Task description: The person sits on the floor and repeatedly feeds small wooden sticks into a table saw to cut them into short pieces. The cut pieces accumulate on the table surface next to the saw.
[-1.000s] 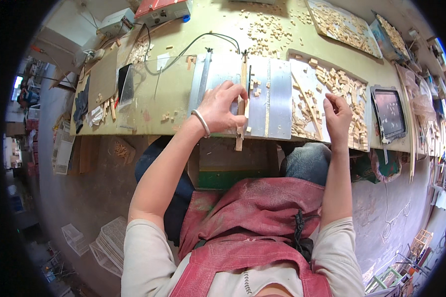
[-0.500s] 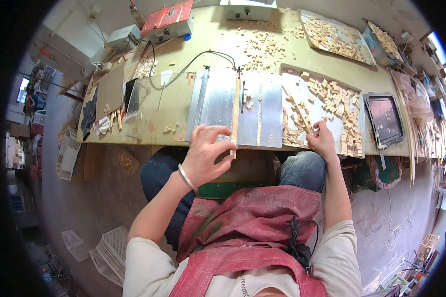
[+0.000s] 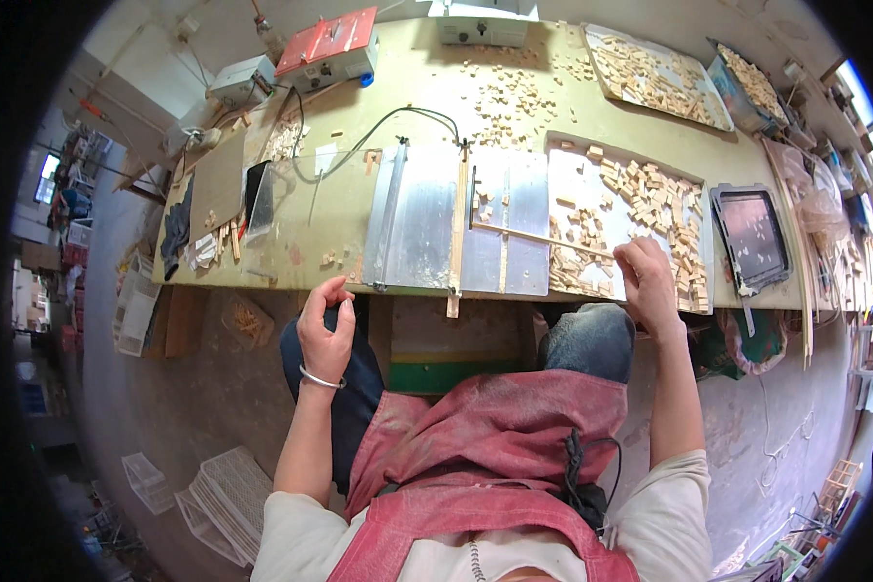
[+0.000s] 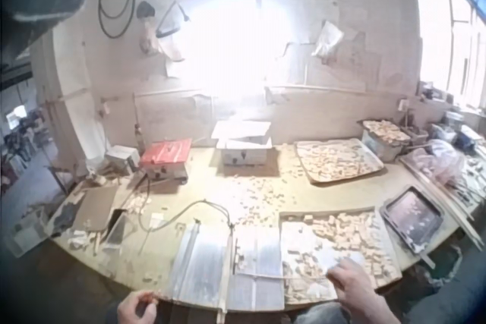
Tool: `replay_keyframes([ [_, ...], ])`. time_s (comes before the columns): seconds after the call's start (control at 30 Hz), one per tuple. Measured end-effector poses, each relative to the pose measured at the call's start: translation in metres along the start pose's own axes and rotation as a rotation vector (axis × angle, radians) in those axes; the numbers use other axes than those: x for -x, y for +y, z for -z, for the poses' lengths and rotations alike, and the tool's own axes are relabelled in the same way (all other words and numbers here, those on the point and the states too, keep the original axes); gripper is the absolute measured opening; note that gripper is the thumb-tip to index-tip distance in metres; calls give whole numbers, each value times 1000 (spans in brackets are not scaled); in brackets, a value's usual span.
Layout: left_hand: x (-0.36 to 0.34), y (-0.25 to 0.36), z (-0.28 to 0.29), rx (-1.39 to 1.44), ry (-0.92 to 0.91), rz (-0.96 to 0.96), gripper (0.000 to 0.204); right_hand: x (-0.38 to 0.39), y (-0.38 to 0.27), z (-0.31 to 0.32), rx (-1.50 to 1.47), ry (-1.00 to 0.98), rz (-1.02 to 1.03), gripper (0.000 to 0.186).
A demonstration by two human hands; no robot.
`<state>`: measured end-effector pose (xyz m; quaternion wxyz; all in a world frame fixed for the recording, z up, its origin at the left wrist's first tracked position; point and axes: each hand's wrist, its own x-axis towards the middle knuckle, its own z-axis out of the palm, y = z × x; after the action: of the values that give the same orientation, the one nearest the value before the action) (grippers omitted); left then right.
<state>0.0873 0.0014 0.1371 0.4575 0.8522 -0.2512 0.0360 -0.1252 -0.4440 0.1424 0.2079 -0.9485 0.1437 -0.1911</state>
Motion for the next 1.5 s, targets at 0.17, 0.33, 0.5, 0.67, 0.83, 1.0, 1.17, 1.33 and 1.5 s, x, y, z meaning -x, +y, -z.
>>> replay_keyframes([
  [0.17,8,-5,-1,-10,-2,18,28,-27,11,-10,21,47,34,3],
  [0.33,7,-4,-5,-24,-42,35,26,-57,25,-30,72,160,-80,5],
  [0.5,8,-12,-12,29,-9,27,25,-61,24,-28,-6,318,-84,9],
  [0.67,13,-20,-18,29,-41,24,26,-23,40,-13,-206,285,-280,11],
  [0.83,12,-18,-19,-17,-76,14,26,3,33,-18,-211,255,-292,12],
  [1.0,14,-25,-20,-33,-58,14,26,37,41,-30,-272,205,-376,12],
  [1.17,12,-22,-22,-53,-92,7,26,74,57,-37,-279,169,-393,8],
  [1.33,15,-28,-23,-72,-104,6,26,78,49,-14,-22,25,-255,12],
  [1.5,12,-28,-28,-90,-133,7,25,47,72,-18,-102,136,-309,12],
])
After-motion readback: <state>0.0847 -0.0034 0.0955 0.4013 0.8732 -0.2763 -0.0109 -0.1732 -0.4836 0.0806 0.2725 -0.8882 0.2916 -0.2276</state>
